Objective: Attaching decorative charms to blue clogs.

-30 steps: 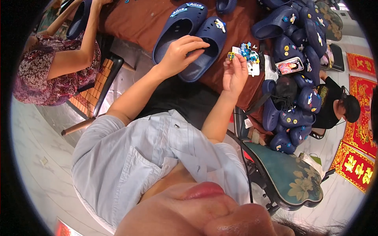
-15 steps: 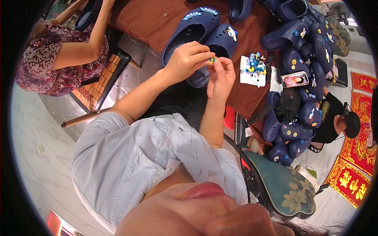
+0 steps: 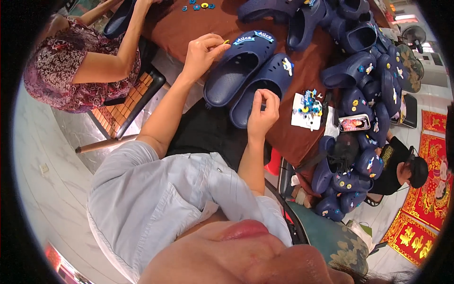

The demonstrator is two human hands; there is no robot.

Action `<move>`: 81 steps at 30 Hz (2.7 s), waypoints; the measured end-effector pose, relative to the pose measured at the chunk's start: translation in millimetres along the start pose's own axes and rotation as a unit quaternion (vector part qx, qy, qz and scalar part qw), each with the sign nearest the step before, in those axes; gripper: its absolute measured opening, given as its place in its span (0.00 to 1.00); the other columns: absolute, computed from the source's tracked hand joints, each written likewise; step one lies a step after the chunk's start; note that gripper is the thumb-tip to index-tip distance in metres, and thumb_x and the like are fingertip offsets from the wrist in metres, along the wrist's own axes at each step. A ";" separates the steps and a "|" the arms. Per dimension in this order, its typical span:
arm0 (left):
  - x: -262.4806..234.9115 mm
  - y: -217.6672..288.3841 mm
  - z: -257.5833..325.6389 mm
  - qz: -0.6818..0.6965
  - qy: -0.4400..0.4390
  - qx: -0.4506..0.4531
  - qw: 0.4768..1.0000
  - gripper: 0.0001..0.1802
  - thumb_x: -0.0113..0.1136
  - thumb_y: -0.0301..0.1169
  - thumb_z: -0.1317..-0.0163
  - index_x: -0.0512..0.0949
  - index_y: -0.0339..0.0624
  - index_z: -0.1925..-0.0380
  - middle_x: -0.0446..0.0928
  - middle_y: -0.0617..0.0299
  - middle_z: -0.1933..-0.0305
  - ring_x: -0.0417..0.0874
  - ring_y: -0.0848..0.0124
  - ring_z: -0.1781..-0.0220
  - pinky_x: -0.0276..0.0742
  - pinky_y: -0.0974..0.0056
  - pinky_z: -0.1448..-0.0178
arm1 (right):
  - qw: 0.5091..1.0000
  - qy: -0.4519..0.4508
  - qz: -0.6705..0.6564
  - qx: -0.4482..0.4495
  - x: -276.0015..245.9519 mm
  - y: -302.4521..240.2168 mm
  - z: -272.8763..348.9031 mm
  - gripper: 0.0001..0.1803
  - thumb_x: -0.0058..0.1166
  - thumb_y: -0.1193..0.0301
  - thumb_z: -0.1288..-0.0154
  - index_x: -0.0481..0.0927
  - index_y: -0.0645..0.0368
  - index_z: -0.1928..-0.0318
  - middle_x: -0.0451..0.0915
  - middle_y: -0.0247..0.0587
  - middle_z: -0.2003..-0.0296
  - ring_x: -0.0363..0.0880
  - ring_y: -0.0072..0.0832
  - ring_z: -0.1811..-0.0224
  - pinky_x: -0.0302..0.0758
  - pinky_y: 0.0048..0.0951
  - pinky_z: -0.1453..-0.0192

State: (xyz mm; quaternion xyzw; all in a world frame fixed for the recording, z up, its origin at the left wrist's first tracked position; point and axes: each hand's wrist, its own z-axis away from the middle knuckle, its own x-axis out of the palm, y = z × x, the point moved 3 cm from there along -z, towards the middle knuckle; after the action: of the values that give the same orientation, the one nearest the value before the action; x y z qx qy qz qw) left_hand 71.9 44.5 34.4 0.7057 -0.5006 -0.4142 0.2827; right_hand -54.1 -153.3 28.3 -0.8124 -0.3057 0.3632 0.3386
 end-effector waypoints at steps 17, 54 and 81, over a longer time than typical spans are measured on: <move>32.9 -14.7 -18.7 0.028 -0.071 -0.049 0.996 0.08 0.70 0.24 0.47 0.82 0.33 0.68 0.84 0.58 0.66 0.84 0.73 0.64 0.82 0.68 0.58 | 0.998 -0.033 0.037 -0.040 8.3 2.1 -1.6 0.03 0.58 0.77 0.38 0.80 0.65 0.65 0.80 0.45 0.67 0.78 0.41 0.63 0.73 0.37 0.57; 27.6 3.9 2.4 -0.121 -0.099 0.123 0.980 0.20 0.56 0.16 0.48 0.81 0.39 0.54 0.80 0.51 0.51 0.81 0.53 0.49 0.76 0.56 0.44 | 0.998 0.028 -0.054 -0.019 3.4 9.3 7.0 0.05 0.57 0.81 0.40 0.80 0.63 0.62 0.80 0.45 0.70 0.78 0.40 0.67 0.73 0.36 0.61; 57.9 72.6 71.5 -0.149 -0.077 0.174 0.970 0.15 0.62 0.20 0.47 0.83 0.43 0.58 0.78 0.54 0.51 0.78 0.56 0.48 0.76 0.58 0.47 | 0.932 0.073 0.355 0.008 -71.5 100.8 3.0 0.09 0.60 0.76 0.44 0.79 0.59 0.61 0.76 0.46 0.63 0.73 0.46 0.56 0.70 0.45 0.51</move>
State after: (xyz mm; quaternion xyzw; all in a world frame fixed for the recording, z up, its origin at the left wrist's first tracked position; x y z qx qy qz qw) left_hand -15.4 -33.5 40.5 0.7766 -0.4745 -0.4112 0.0510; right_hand -70.5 -264.3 -23.7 -0.8895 0.0315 0.4019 0.2151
